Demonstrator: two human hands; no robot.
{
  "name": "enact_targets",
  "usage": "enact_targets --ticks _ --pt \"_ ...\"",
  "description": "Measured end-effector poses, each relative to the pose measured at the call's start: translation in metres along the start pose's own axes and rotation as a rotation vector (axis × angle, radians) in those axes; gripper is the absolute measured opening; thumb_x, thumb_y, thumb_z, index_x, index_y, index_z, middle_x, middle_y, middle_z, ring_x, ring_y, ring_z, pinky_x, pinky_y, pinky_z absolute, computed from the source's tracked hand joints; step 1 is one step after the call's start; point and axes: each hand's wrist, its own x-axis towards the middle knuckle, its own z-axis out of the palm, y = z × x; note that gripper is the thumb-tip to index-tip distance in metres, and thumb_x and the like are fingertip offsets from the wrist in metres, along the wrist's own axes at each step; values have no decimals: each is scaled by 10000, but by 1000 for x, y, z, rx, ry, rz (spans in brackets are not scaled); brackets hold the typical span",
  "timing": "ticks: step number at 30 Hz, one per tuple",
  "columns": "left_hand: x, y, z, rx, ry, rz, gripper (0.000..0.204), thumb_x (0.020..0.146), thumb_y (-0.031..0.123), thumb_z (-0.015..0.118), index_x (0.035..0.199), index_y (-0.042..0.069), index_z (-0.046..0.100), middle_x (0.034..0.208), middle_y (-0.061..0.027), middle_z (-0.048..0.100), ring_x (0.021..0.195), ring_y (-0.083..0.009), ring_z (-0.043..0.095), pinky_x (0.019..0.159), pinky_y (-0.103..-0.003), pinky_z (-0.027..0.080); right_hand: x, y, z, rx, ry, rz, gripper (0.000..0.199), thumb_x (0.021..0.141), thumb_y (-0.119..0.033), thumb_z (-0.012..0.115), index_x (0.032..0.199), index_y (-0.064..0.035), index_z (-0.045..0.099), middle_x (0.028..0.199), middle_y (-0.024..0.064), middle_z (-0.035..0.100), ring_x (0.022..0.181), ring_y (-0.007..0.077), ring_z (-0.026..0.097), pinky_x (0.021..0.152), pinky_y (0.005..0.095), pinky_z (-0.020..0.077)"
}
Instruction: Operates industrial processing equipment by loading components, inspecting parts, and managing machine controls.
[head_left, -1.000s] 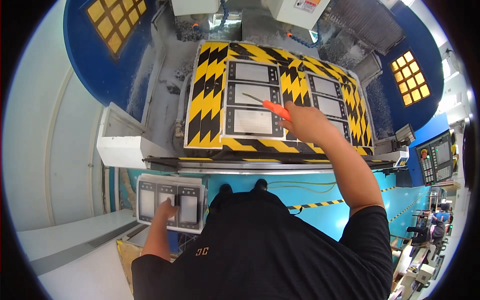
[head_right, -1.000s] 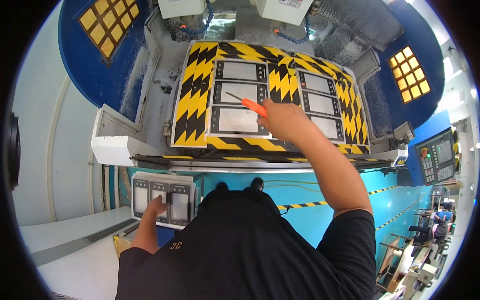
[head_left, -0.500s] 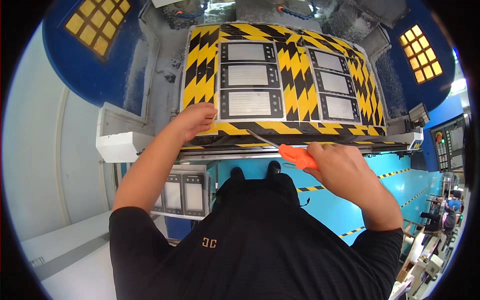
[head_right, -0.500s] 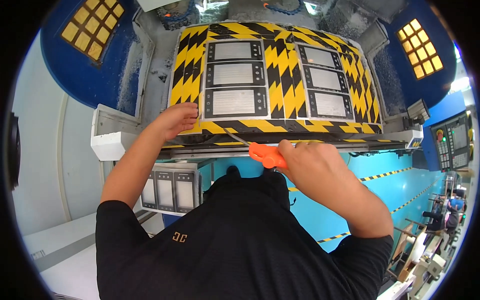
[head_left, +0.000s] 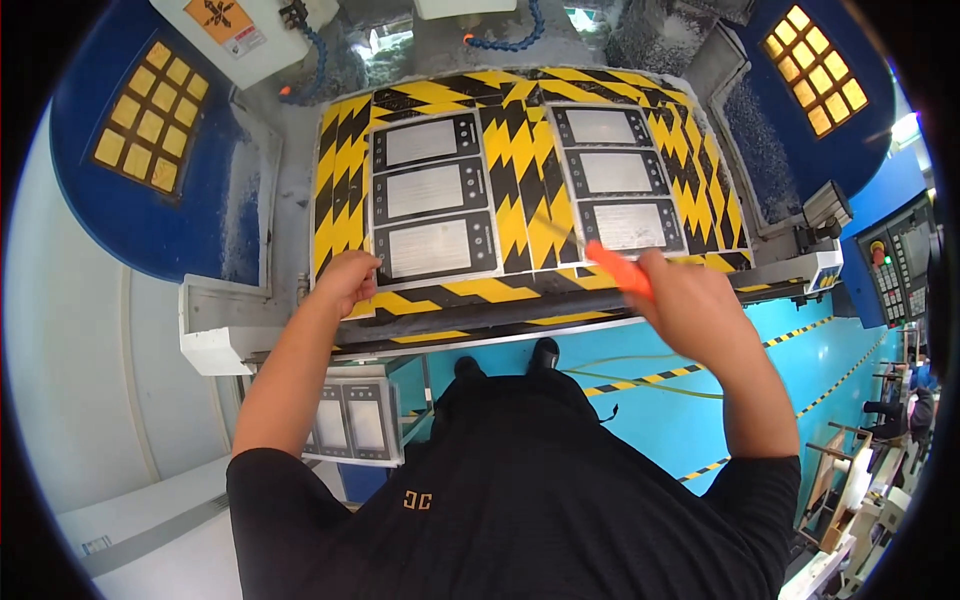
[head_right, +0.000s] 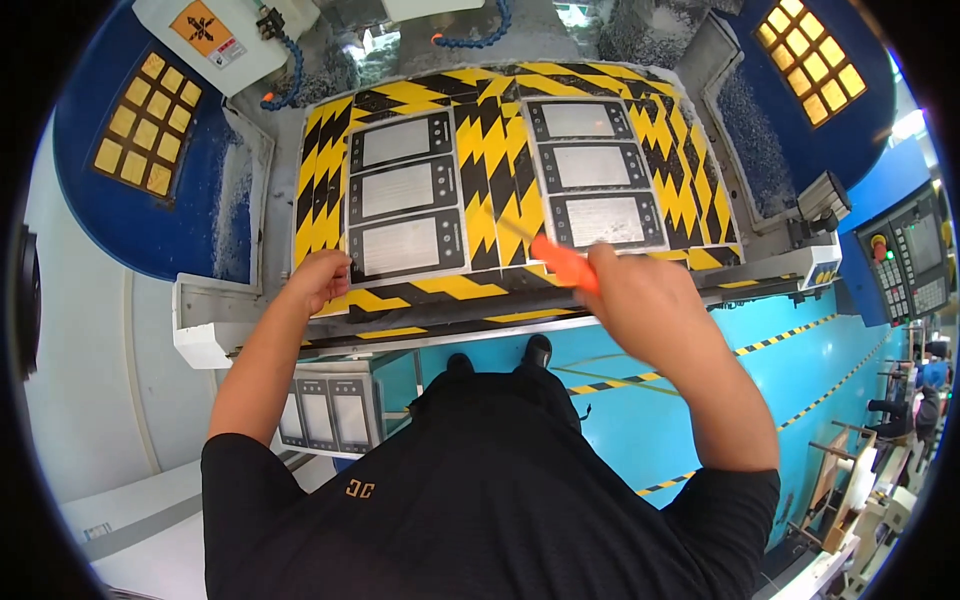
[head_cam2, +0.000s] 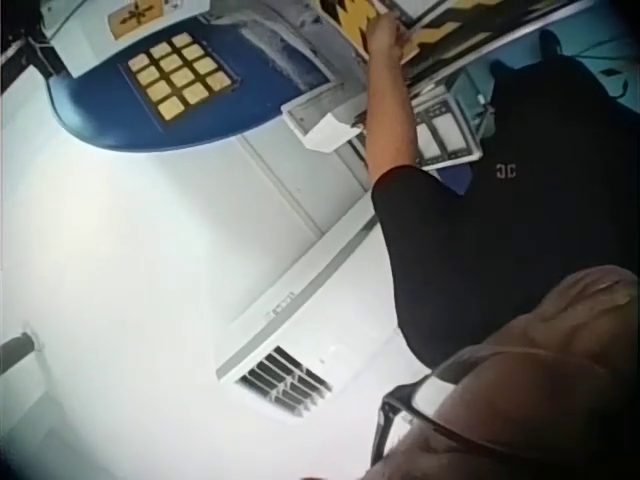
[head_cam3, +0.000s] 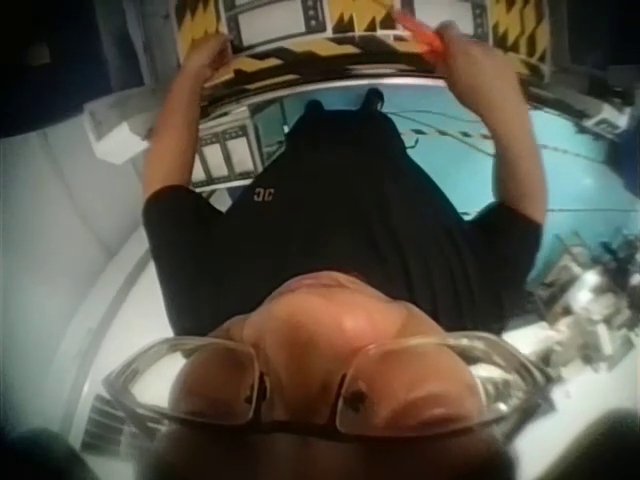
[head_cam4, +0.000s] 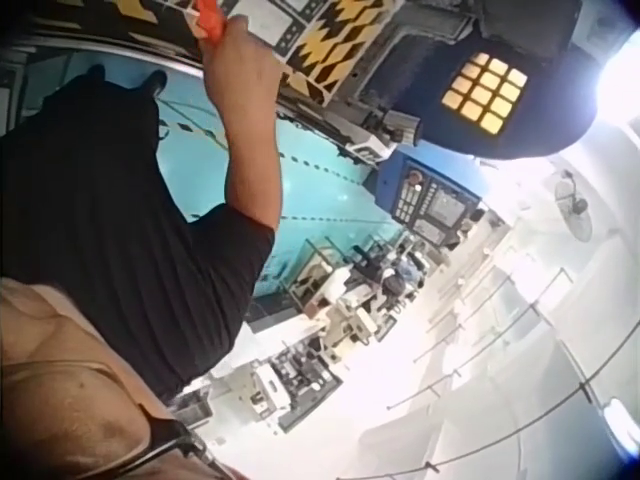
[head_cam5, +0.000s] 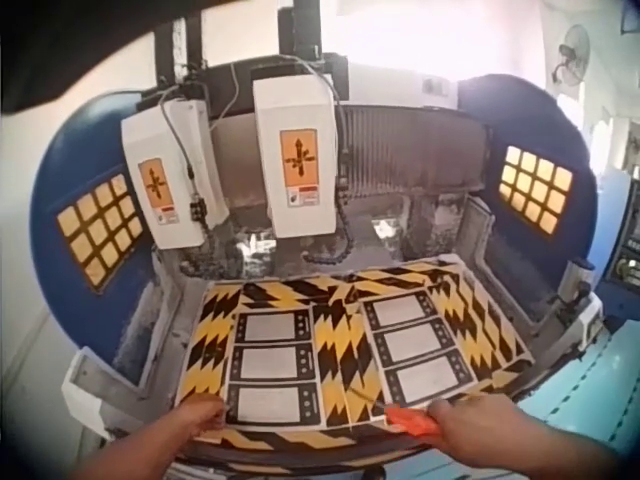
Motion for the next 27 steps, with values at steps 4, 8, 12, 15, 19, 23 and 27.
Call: enact_targets --ticks 4,8,12,15,19,23,27 --pt "7 -4 2 63 24 -13 163 825 193 622 956 105 583 840 -18 522 699 -164 524 659 -323 496 45 26 10 112 62 101 288 876 -286 616 977 -44 497 752 183 626 737 387 618 642 481 465" --pt "0 0 10 70 70 -6 92 827 169 614 878 102 578 742 -3 506 623 -140 502 585 -301 496 75 40 5 115 69 101 314 888 -319 601 1001 -45 499 773 185 633 746 400 620 659 489 469" --pt "17 -5 1 75 4 -27 162 832 212 621 916 78 584 812 -31 533 693 -173 534 618 -329 516 74 34 -55 2 -136 -16 390 880 -385 605 1077 -57 527 867 182 641 835 352 633 700 449 477" --pt "9 -5 -12 72 11 -28 204 842 215 598 962 51 587 851 -60 572 729 -185 584 674 -310 534 52 -13 -111 -143 -307 -137 361 868 -408 610 996 -72 581 811 130 647 819 341 629 742 429 475" --pt "15 -2 -15 55 -105 -6 232 847 223 605 980 35 575 889 -74 553 732 -195 576 683 -313 529 7 -49 -162 -273 -296 -170 339 778 -347 711 933 -78 575 685 118 607 728 326 622 632 404 446" --pt "17 -6 -22 41 -151 29 211 845 214 595 977 50 584 861 -53 567 727 -175 582 677 -302 535 -16 -69 -166 -364 -309 27 316 757 -306 728 913 -70 586 704 113 616 747 321 619 665 412 448" --pt "15 0 -19 94 -244 105 231 855 203 590 1030 52 576 866 -53 560 722 -166 577 668 -296 532 -45 -71 -163 -452 -275 247 272 769 -263 714 913 -61 601 752 127 629 787 332 612 699 429 456"
